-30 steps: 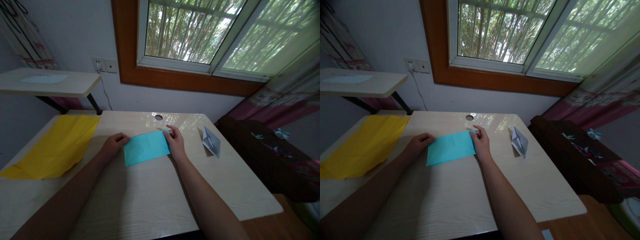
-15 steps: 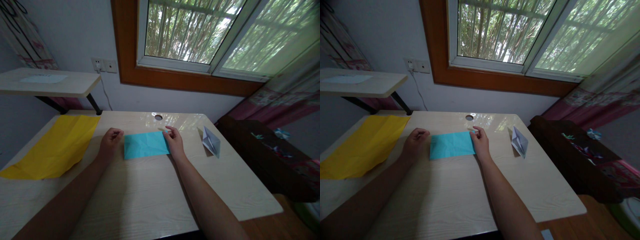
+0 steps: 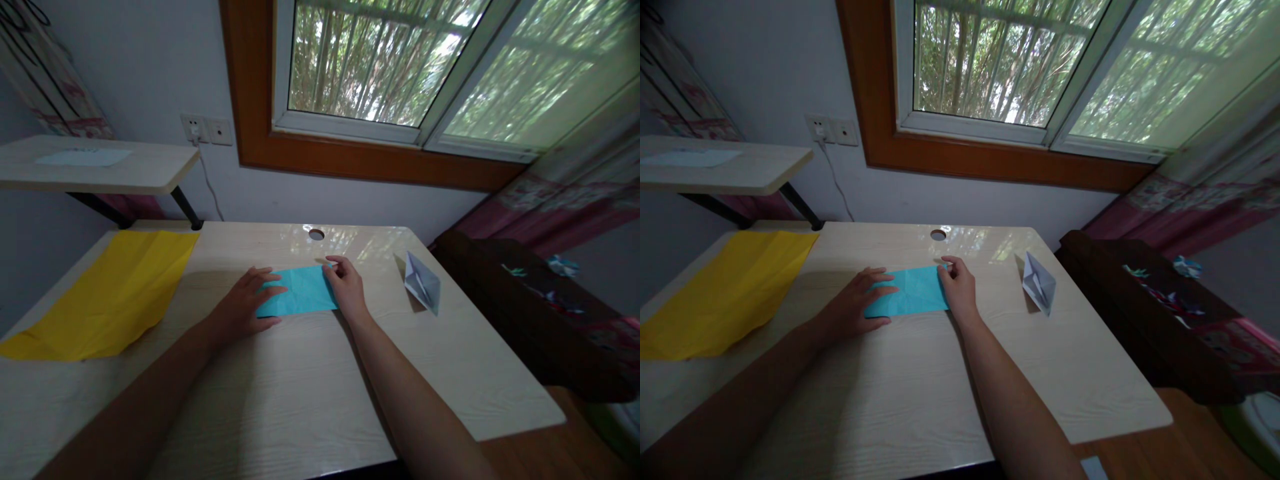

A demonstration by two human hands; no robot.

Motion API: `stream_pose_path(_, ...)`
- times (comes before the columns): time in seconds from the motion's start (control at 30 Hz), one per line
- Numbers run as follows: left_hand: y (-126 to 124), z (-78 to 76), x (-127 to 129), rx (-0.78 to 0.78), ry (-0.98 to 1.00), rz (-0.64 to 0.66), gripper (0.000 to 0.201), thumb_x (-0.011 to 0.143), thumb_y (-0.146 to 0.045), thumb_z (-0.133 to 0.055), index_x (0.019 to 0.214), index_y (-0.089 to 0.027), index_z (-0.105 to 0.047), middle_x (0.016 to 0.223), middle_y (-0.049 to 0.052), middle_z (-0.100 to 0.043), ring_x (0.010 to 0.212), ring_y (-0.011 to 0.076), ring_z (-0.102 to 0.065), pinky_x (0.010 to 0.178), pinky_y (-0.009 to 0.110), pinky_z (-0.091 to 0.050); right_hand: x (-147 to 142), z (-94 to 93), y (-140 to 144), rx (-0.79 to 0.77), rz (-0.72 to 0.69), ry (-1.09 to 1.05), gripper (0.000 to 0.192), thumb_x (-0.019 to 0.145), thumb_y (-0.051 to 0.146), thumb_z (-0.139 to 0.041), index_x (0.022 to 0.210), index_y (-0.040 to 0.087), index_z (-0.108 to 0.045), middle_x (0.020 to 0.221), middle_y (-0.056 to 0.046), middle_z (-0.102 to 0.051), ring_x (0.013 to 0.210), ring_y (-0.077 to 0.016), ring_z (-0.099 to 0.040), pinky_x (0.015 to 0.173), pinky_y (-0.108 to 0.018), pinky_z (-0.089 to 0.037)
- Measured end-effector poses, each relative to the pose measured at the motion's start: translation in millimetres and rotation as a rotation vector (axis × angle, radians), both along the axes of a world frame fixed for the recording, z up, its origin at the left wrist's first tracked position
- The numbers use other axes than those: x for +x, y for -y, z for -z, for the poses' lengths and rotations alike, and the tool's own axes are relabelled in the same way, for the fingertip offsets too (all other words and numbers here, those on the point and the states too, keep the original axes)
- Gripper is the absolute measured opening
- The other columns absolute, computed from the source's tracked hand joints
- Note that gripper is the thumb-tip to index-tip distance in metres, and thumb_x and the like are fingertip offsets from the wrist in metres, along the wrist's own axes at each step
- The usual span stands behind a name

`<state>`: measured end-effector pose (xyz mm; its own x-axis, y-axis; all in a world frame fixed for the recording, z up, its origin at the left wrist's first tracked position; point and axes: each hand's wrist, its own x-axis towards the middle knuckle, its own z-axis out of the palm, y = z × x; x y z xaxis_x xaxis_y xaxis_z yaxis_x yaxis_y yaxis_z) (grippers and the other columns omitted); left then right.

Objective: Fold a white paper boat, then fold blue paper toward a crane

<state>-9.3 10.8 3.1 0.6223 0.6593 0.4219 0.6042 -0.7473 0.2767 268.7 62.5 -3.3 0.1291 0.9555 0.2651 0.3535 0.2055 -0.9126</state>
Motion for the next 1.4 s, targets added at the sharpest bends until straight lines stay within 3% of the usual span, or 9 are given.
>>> stream_pose_path(0.23, 2, -1.9, 1, -0.081, 0.056, 0.001, 0.058, 0.084, -0.027, -0.070, 0.139, -0.029, -0.051, 0.146, 0.011, -0.050, 0.137, 0.0303, -0.046, 0.116, 0.050, -0.040, 0, 2.3, -1, 0.001, -0.009, 0.003, 0.033, 0.085, 0.040, -0.063, 0.110, 0.021, -0.069, 0.070, 0.004, -0.052, 0.066, -0.0156, -0.052, 0.066, -0.028, -0.041)
stream_pose_path(0.5, -1, 0.4, -1, -0.135, 0.188, -0.047, 0.043, 0.091, -0.030, -0.064, 0.133, -0.027, -0.057, 0.137, 0.011, -0.058, 0.128, 0.0262, -0.055, 0.112, 0.046, -0.044, 1, 5.1, -3, -0.009, -0.024, -0.019, 0.032, 0.084, 0.040, -0.064, 0.109, 0.021, -0.069, 0.071, 0.004, -0.052, 0.067, -0.0154, -0.052, 0.066, -0.028, -0.041)
stream_pose_path(0.73, -2, -2.2, -6, -0.286, 0.332, -0.157, 0.036, 0.096, -0.041, -0.059, 0.129, -0.028, -0.062, 0.130, 0.006, -0.067, 0.122, 0.0226, -0.062, 0.109, 0.039, -0.046, 0, 2.7, -2, -0.020, -0.026, -0.057, 0.032, 0.083, 0.039, -0.064, 0.108, 0.020, -0.070, 0.069, 0.004, -0.051, 0.065, -0.0151, -0.049, 0.064, -0.027, -0.040)
stream_pose_path(1.1, -2, -12.1, -9, -0.246, 0.493, -0.317, 0.026, 0.094, -0.039, -0.058, 0.109, -0.024, -0.073, 0.114, 0.007, -0.074, 0.110, 0.0235, -0.067, 0.104, 0.037, -0.048, -2, 2.3, -1, -0.039, -0.076, -0.107, 0.032, 0.084, 0.043, -0.066, 0.107, 0.020, -0.071, 0.069, 0.004, -0.051, 0.065, -0.0147, -0.048, 0.061, -0.026, -0.038)
stream_pose_path(1.23, -2, -14.4, -11, -0.244, 0.506, -0.435, 0.027, 0.094, -0.042, -0.058, 0.104, -0.024, -0.074, 0.108, 0.005, -0.075, 0.102, 0.0224, -0.068, 0.097, 0.033, -0.049, -4, -2.6, 3, -0.028, -0.098, -0.100, 0.033, 0.089, 0.047, -0.062, 0.107, 0.021, -0.071, 0.079, -0.001, -0.062, 0.072, -0.0171, -0.055, 0.067, -0.028, -0.042)
stream_pose_path(1.4, -4, -13.9, -13, -0.251, 0.547, -0.594, 0.032, 0.090, -0.050, -0.059, 0.098, -0.023, -0.075, 0.099, 0.004, -0.076, 0.092, 0.0226, -0.067, 0.089, 0.032, -0.050, -5, -7.1, 3, 0.022, -0.078, -0.087, 0.036, 0.093, 0.050, -0.055, 0.107, 0.021, -0.072, 0.104, -0.007, -0.072, 0.096, -0.0227, -0.063, 0.086, -0.033, -0.046)
